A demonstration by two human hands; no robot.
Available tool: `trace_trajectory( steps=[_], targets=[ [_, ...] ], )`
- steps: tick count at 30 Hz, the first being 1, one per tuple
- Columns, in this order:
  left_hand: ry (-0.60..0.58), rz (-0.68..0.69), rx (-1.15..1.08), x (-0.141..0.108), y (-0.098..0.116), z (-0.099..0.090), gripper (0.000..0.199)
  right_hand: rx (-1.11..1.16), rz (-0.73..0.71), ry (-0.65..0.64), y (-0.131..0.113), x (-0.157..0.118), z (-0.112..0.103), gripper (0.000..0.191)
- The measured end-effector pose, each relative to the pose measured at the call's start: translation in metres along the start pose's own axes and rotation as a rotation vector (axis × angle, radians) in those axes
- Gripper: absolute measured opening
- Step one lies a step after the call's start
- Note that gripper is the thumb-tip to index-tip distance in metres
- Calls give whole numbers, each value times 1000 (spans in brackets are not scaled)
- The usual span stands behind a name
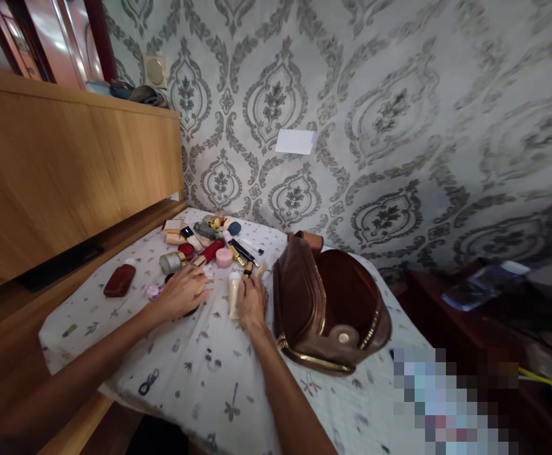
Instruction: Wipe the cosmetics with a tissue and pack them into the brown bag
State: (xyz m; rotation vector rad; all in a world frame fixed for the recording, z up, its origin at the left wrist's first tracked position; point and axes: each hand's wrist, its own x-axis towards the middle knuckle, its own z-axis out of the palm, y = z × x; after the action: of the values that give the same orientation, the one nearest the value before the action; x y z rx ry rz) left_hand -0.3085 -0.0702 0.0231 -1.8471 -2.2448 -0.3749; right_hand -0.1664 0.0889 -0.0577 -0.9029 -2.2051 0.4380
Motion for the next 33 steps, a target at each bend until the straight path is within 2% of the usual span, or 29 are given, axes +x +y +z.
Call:
trace_trajectory(
  steps=[4,8,13,20,23,26,28,30,33],
  targets=[
    [-18,1,-57,16,-35,-8,32,107,-46,-5,6,1,-6,34],
    [-84,43,-14,36,-59,-7,26,172,-48,17,6,2,-9,28],
    [-187,194,3,56,-66,2,23,229,-47,11,1,0,-14,25],
    [-219,327,-3,76,-70,8,21,272,81,58,3,0,-18,31],
    [-89,252,-251,80,-76,5,12,315,102,86,2,0,-19,30],
    [154,-28,-776,78,-79,5,10,326,104,102,1,1,-20,29],
    [288,-203,-1004,71,-75,9,15,297,104,94,1,1,-20,30],
    [369,-274,-1053,61,-67,16,16,259,104,69,2,1,-19,32],
    [326,-177,-912,44,-51,24,13,228,101,31,3,0,-18,32]
  ],
)
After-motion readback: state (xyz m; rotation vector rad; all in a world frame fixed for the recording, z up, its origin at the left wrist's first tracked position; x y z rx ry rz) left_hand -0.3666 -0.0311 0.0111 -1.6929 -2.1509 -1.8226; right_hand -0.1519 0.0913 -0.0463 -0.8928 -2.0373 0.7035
